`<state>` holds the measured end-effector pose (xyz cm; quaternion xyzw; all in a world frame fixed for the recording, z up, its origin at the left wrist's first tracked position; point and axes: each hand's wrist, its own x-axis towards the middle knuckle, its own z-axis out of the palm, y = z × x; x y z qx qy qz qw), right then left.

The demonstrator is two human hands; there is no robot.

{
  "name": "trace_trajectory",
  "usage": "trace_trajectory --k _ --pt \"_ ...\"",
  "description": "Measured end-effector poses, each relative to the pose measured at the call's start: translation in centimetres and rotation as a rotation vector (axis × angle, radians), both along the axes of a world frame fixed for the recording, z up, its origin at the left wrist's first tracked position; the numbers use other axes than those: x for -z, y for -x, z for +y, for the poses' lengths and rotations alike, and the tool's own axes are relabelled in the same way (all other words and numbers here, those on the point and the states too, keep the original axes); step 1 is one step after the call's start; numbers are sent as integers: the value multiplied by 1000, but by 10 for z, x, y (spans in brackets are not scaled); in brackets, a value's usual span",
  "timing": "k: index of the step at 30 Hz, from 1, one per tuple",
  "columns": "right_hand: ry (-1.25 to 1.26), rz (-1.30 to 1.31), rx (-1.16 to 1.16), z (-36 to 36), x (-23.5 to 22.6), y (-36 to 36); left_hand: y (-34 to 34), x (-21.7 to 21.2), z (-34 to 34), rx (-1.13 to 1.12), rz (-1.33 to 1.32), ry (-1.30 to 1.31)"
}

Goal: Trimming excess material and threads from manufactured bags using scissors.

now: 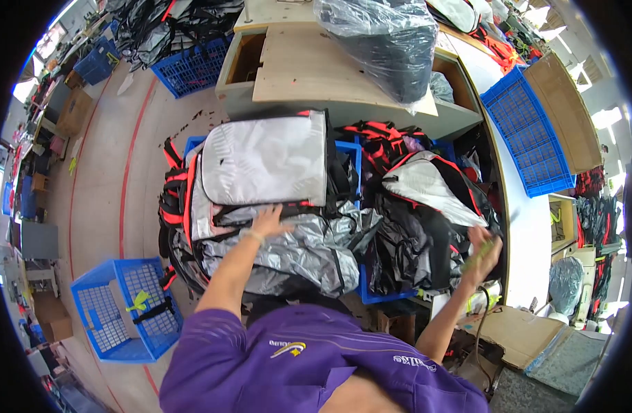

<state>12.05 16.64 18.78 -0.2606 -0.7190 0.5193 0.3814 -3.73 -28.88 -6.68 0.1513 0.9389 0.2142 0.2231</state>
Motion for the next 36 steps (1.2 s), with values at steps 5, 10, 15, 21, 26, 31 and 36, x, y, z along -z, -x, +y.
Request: trace_trajectory --k 5,10,15,21,26,31,36 --pt "671 83 -604 -103 89 199 -60 -13 -21 -76 -151 -102" --pt "-122 -386 -460 -158 209 326 -114 -47 -12 -70 -70 -211" --pt "-130 -333 -480 -221 219 311 -104 -66 -36 -28 -186 -300" --pt "-47 -138 -658 -251 157 246 89 -158 -73 -469 377 -297" --pt "186 -67 -764 -304 107 164 167 -146 -126 122 559 41" --pt "293 -18 -702 -277 45 103 136 -171 -110 225 240 -279" --pt "139 40 -653 -251 8 92 39 -260 -83 147 326 -46"
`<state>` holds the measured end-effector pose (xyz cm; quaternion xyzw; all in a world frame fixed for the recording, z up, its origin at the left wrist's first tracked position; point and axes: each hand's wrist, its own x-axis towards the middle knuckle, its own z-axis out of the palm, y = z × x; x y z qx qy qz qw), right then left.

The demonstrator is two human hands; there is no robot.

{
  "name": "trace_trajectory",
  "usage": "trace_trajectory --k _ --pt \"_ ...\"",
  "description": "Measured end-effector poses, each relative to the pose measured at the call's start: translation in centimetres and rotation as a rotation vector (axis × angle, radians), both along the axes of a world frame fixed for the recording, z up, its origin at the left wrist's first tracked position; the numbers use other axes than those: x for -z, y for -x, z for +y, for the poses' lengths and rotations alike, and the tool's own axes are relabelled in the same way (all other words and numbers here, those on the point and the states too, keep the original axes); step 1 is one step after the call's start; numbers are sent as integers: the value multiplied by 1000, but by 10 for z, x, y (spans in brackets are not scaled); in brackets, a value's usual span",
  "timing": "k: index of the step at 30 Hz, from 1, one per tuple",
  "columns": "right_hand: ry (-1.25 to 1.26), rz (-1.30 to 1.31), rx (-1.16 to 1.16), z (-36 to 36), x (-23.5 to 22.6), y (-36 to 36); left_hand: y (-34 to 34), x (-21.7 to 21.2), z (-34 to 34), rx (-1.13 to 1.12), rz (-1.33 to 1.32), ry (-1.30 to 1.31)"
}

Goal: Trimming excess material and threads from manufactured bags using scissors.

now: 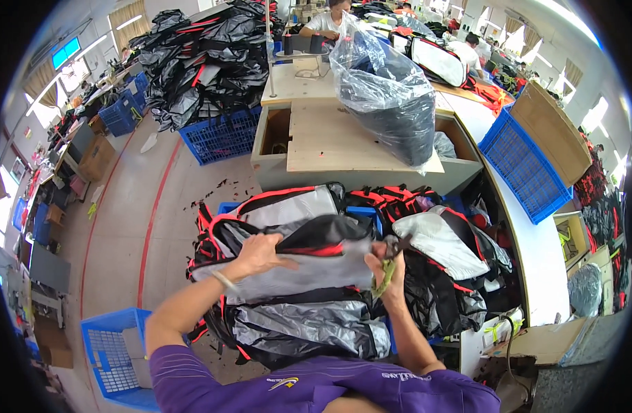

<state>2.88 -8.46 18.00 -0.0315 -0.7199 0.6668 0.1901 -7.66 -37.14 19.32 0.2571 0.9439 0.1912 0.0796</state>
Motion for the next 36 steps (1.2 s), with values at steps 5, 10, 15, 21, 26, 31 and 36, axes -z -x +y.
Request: trace_trajectory --k 5,10,15,21,26,31,36 --pt "173 268 12 11 -130 8 -40 -214 15 170 -43 229" --pt "299 444 69 22 -188 -24 -73 -305 29 181 -587 -12" --pt "-55 -33 -51 26 -108 -35 -90 -149 31 -32 -873 -270" --pt "-382 -222 28 77 -32 -26 -114 -21 -1 -387 -1230 -522" --pt "-193 16 -477 18 -23 -12 -108 -37 1 -272 -1068 -255" --pt "-238 -83 -419 3 -21 -22 -149 -44 -1 -159 157 -274" --pt "-308 -64 -381 -13 -22 -35 -166 -45 -9 44 300 3"
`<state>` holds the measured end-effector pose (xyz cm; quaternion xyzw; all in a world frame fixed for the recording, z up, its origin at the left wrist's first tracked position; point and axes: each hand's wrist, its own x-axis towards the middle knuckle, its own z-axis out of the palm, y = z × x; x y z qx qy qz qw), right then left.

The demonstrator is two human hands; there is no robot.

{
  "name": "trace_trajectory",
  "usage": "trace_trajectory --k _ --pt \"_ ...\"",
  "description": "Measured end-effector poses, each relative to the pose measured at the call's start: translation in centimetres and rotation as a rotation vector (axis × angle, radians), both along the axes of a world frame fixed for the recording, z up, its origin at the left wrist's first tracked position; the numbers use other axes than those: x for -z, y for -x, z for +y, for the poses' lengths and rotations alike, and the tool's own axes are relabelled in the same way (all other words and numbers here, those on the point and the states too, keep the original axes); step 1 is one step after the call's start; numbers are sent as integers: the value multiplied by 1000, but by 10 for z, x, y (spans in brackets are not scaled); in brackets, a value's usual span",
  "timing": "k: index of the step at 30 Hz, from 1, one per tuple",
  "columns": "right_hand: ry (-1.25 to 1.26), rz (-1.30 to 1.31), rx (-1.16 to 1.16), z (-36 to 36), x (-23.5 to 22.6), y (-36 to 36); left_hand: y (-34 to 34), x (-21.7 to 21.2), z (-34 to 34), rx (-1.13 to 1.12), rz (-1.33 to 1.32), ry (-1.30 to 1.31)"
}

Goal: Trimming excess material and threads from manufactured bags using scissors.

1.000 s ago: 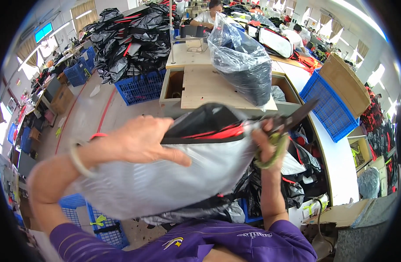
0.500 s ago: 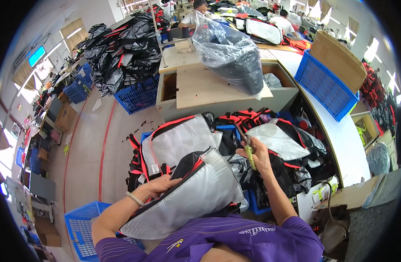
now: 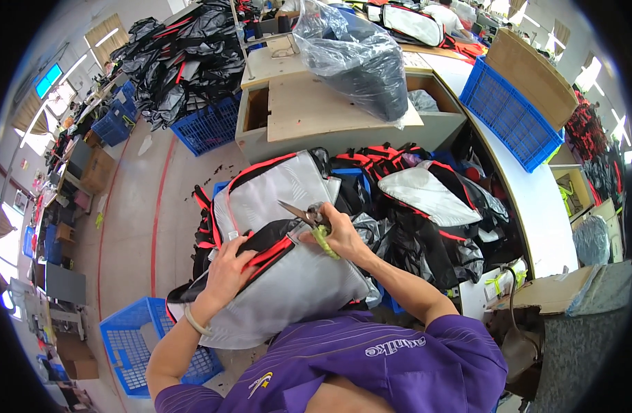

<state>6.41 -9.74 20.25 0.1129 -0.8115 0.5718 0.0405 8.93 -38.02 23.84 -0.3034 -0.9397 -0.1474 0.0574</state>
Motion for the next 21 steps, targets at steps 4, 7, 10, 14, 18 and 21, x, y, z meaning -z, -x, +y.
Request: trace_trajectory --k 4,7,10,14,18,21 --pt "48 -46 87 8 -2 -5 28 8 2 -40 -349 -360" --pt "150 -73 281 33 -18 -21 41 -44 43 -65 -520 -385" --pt "227 -36 463 65 -5 -33 53 -50 84 -23 -441 -221" --pt "424 -121 485 87 19 -37 77 20 102 84 -460 -353" --pt "282 -110 475 90 43 -40 93 66 103 0 -612 -364" --pt "289 -196 433 96 36 -43 95 76 93 59 -602 -474"
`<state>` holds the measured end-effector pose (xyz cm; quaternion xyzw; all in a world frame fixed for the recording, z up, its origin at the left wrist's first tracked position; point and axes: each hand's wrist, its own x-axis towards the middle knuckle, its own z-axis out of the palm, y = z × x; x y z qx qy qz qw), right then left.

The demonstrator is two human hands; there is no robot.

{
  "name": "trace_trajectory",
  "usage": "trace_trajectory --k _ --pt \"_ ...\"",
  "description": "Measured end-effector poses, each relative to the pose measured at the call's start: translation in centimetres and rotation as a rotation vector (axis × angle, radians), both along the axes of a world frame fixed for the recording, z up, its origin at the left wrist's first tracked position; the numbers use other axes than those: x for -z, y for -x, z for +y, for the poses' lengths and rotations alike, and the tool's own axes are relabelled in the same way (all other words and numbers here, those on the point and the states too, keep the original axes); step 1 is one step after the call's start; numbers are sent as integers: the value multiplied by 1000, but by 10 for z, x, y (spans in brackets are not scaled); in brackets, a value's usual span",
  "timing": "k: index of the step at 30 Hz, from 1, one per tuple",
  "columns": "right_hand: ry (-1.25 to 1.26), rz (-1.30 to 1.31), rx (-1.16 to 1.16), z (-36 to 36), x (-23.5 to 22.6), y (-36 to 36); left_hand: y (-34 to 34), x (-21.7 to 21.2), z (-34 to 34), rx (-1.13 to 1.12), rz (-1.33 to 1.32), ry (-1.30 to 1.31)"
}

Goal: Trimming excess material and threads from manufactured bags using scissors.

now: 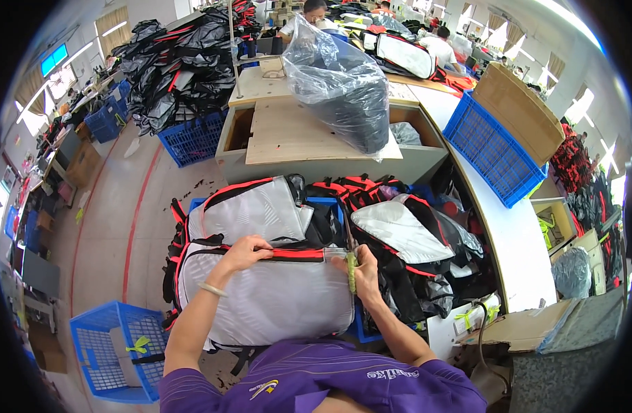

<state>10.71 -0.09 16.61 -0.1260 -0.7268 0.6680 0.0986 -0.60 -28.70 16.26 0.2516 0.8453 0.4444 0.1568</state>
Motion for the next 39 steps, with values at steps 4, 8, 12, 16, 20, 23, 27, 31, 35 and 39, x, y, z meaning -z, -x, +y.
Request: trace_trajectory --k 4,8,12,16,20,23,27,31,35,39 --pt "-67 17 -145 18 -3 3 -6 2 -7 52 109 -17" --pt "13 44 -201 57 -1 31 -16 -6 -4 -111 87 16" --pt "-827 369 -313 102 -47 53 -17 -9 -6 -222 71 -40" --pt "-1236 260 -547 112 -67 60 -10 8 -7 -249 66 -191" --pt "-1262 250 -635 107 -88 65 -9 18 -4 -287 33 -172" --pt "-1323 344 -704 98 -95 75 -14 19 -1 -303 46 -120" --pt "-1425 366 -804 83 -100 90 -21 11 5 -321 71 -142" --pt "-1458 295 -919 69 -109 99 -27 4 6 -339 79 -136" --pt "-1448 462 -908 59 -118 102 -30 10 0 -374 60 -194" --pt "-1397 440 -897 62 -109 102 -28 13 -1 -392 78 -169"
